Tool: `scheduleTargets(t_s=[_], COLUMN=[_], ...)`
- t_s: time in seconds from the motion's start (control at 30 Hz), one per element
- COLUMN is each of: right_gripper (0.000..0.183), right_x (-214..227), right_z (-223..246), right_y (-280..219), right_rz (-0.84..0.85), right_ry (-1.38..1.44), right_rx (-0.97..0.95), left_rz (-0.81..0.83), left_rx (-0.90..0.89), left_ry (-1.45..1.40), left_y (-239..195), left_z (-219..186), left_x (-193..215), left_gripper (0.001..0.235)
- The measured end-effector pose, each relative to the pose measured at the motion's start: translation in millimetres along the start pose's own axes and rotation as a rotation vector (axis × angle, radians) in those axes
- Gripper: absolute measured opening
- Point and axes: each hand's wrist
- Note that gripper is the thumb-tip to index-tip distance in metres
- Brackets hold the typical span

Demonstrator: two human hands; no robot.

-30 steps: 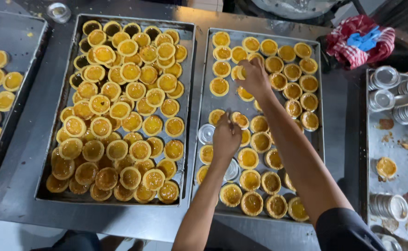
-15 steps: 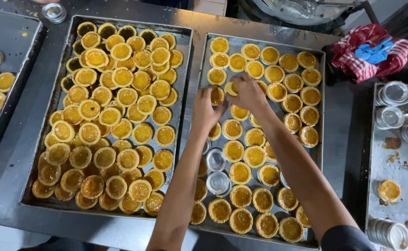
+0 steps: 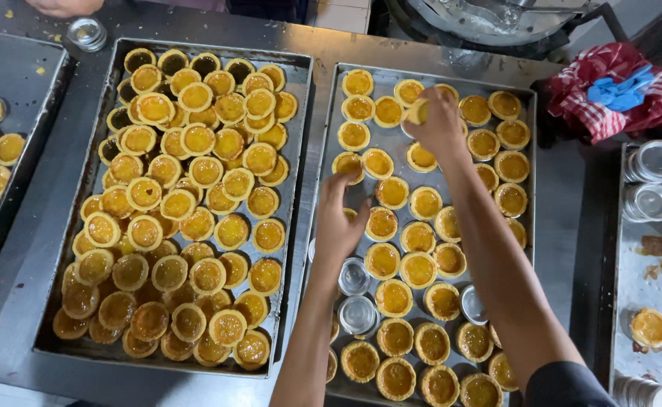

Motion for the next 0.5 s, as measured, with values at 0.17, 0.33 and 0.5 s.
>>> scheduleTargets(t_s=[0.17, 0.33, 0.5], right_gripper=[0.061, 0.066, 0.062], right_x=[6.2, 17.4, 25.2], right_z=[-76.4, -78.6, -68.1], right_y=[53.1, 55.6, 51.0], right_rz=[-0.186, -0.090, -0.071], right_ry=[-0.228, -0.258, -0.261], right_rx=[0.062, 0.102, 0.099], left_rz=[-0.027, -0.040, -0.029], left_rx=[0.031, 0.054, 0.030], left_ry=[-0.024, -0.037, -0.015], left_y=[-44.8, -47.7, -35.2], left_z=[9.5, 22.2, 8.0], left_x=[24.0, 26.1, 32.3], left_gripper=[0.042, 0.041, 0.043])
Point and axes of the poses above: each hand's wrist, its own y-axis towards the middle knuckle, its own x-axis out of the back of the hand, z = x × y, and after that the axes turned 7 degrees about x, right-handed
